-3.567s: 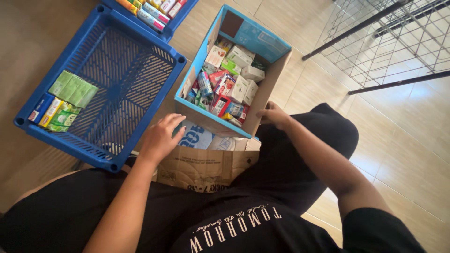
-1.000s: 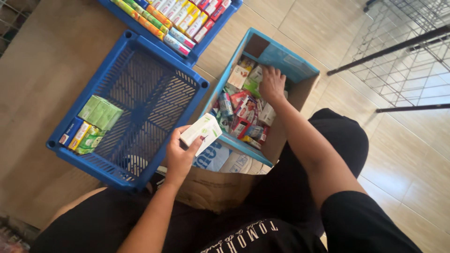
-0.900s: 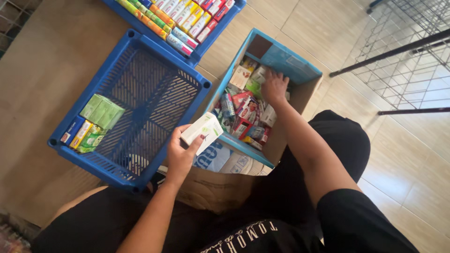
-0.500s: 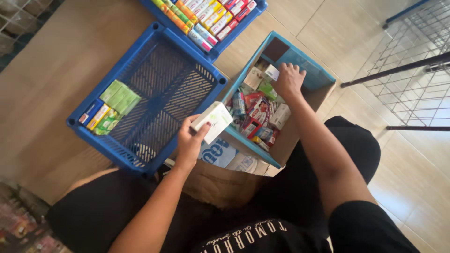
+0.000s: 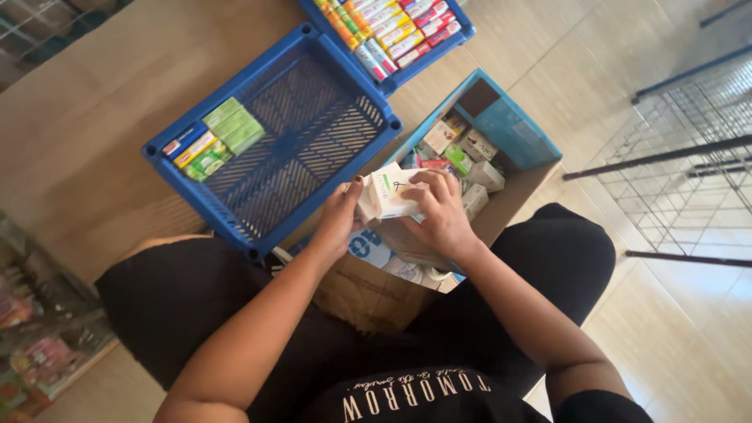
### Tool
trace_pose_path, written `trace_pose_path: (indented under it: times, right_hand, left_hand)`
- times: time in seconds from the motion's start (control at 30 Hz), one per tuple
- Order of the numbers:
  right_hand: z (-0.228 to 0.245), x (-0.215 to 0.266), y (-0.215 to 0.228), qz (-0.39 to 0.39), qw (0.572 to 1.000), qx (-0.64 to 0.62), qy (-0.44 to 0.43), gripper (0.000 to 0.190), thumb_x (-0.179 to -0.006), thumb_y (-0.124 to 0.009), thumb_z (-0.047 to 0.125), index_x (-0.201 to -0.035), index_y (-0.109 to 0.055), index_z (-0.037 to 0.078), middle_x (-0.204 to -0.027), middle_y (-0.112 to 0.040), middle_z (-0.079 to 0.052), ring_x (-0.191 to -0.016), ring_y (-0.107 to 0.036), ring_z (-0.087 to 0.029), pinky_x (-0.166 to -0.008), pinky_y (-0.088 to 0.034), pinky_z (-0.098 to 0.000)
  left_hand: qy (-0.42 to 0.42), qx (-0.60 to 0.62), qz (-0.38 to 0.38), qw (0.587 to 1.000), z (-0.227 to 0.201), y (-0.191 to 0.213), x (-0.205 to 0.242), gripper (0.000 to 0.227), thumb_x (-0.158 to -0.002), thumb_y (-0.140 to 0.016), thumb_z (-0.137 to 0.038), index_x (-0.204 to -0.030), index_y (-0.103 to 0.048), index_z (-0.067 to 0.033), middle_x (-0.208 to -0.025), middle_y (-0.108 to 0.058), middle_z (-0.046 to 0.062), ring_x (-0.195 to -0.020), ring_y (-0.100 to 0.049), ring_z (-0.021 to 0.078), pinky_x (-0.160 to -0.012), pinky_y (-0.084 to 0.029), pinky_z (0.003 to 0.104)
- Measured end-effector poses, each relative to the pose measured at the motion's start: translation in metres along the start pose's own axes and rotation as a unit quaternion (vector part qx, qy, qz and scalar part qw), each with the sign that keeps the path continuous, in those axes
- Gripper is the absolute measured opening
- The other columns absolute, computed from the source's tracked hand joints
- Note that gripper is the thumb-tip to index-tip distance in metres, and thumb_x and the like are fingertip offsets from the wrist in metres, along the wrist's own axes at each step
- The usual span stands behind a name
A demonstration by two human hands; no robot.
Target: The person sits on the floor and organizes small boxes of various products from a blue basket into a cardboard box. They pick up items one by one, inspect them, and place them into the box, occasionally rearranging items within the basket.
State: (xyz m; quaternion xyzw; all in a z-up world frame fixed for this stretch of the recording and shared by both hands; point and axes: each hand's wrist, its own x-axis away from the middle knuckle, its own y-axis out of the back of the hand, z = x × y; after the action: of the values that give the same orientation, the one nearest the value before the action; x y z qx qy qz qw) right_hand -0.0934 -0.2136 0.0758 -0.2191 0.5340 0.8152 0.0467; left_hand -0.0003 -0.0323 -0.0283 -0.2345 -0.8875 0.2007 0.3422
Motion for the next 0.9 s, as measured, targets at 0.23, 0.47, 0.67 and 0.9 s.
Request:
trace_pose_path:
  times: [0.23, 0.47, 0.67, 0.9]
  right_hand:
    - [-0.011, -0.004, -0.007, -0.005, 0.98, -0.197, -0.018, 0.047, -0.08, -0.083, 0.01, -0.123, -0.064, 0.009, -0.145, -0.054, -0.017, -0.14, -0.048, -0.036, -0.116, -0.04, -0.0503]
    - [-0.051, -0.002, -0.032, 0.002, 0.764, -0.509, -0.396, 0.075, -0.091, -0.076, 0.016, -0.154, -0.038, 0.003, -0.142, -0.06, -0.013, -0.126, -0.061, -0.021, -0.106, -0.05, -0.0332]
    - [-0.063, 0.002, -0.039, 0.088, 0.782, -0.497, -0.366, 0.076, -0.083, -0.08, 0.01, -0.151, -0.046, -0.001, -0.136, -0.061, -0.01, -0.121, -0.062, -0.019, -0.101, -0.052, -0.0318]
    - [-0.052, -0.006, -0.036, 0.076, 0.866, -0.405, -0.283, 0.093, -0.076, -0.088, 0.007, -0.155, -0.04, 0.0, -0.137, -0.06, -0.011, -0.127, -0.059, -0.018, -0.108, -0.05, -0.0328]
  left_hand:
    - [0.003, 0.015, 0.036, 0.999, -0.002, 0.009, -0.009, 0.044, -0.101, -0.055, -0.044, -0.122, -0.059, -0.0054, -0.108, -0.069, 0.012, -0.09, -0.071, 0.0206, -0.068, -0.065, 0.038]
    - [-0.038, -0.027, 0.074, 0.996, 0.001, 0.013, -0.022, 0.044, -0.098, -0.061, -0.045, -0.125, -0.059, -0.0091, -0.109, -0.068, 0.007, -0.094, -0.069, 0.0167, -0.074, -0.062, 0.038]
    - [-0.07, -0.028, 0.038, 0.996, 0.01, 0.02, -0.044, 0.068, -0.089, -0.076, -0.039, -0.142, -0.046, -0.01, -0.122, -0.067, 0.011, -0.109, -0.066, 0.019, -0.093, -0.055, 0.04]
    - [-0.264, -0.19, 0.087, 0.941, 0.01, 0.013, -0.034, 0.1, -0.078, -0.092, -0.023, -0.152, -0.026, -0.0078, -0.14, -0.054, 0.014, -0.132, -0.054, 0.0233, -0.111, -0.046, 0.038]
